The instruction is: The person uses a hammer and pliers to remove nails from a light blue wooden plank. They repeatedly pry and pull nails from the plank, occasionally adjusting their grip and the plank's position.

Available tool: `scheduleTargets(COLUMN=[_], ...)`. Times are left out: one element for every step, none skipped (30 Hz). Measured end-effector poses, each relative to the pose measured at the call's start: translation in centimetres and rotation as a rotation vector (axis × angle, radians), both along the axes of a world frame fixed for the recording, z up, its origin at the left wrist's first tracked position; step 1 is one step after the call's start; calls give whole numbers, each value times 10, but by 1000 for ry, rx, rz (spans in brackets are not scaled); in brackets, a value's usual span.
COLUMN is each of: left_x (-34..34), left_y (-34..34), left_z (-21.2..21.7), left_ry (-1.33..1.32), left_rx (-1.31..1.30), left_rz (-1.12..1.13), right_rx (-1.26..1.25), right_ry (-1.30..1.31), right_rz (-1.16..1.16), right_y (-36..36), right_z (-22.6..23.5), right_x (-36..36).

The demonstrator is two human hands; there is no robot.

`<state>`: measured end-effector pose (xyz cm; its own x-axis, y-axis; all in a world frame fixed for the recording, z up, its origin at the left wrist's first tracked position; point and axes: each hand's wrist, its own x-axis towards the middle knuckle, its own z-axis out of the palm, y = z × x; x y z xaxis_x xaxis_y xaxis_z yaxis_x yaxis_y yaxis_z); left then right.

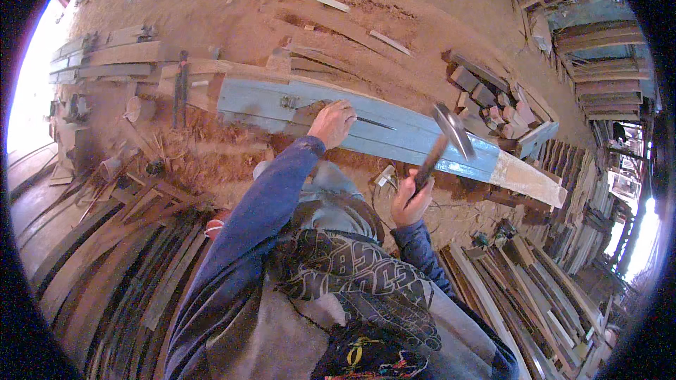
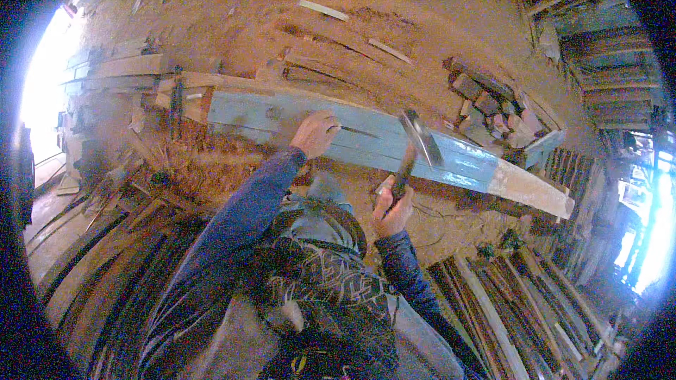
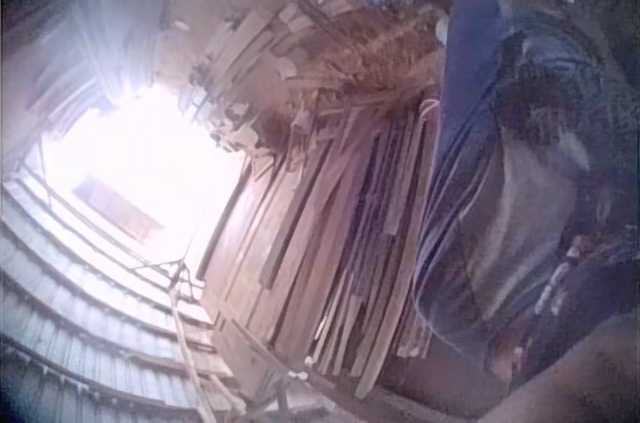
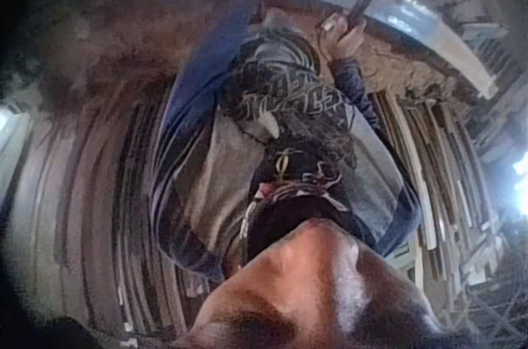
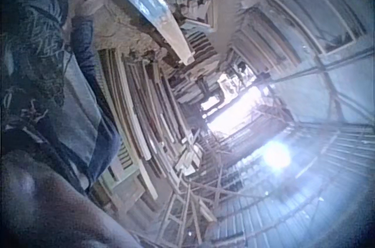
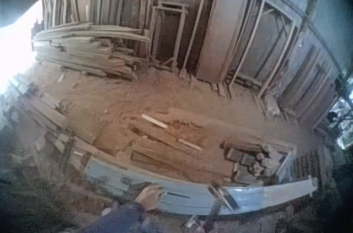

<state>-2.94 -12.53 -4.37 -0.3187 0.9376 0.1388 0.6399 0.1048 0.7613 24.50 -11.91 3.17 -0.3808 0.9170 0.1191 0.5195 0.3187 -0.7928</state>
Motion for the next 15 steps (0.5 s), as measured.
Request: scheduleTargets(left_x=[2, 1, 1, 1, 1, 2, 0, 0, -2, -1, -2, -3, -2, -1, 0], left_y=[0, -1, 0, 0, 0, 0, 1, 0, 2, 1, 1, 0, -1, -2, -4], left_z=[0, -1, -1, -1, -1, 0, 0, 0, 0, 1, 1, 2, 3, 4, 5], left_ry=[28, 44, 77, 49, 36, 50, 51, 70, 131, 70, 29, -8, -40, -72, -63], left_rx=[25, 45, 104, 86, 98, 118, 122, 136, 153, 141, 109, 81, 48, 19, 37], left_rz=[-19, -21, -20, -27, -35, -31, -37, -47, -25, -40, -42, -40, -29, -18, 11], right_rx=[-21, 183, 99, -25, -191, -119, -56, -37, 6, 61, 102, 148, 195, 172, 6], right_ry=[59, -60, -220, -409, -624, -536, -410, -322, -197, -96, -86, -71, -58, -93, -333], right_rz=[-48, -4, 13, -5, -31, 15, 30, 17, 4, -15, -19, -20, -22, 79, 15], right_y=[-1, 0, 1, 6, 10, 18, 23, 26, 29, 27, 27, 22, 19, 16, 12], right_z=[3, 5, 10, 17, 23, 31, 35, 38, 37, 36, 33, 28, 24, 20, 20], right_x=[-2, -7, -8, -7, -6, -1, 0, 3, 3, 4, 3, 1, 0, -2, 0])
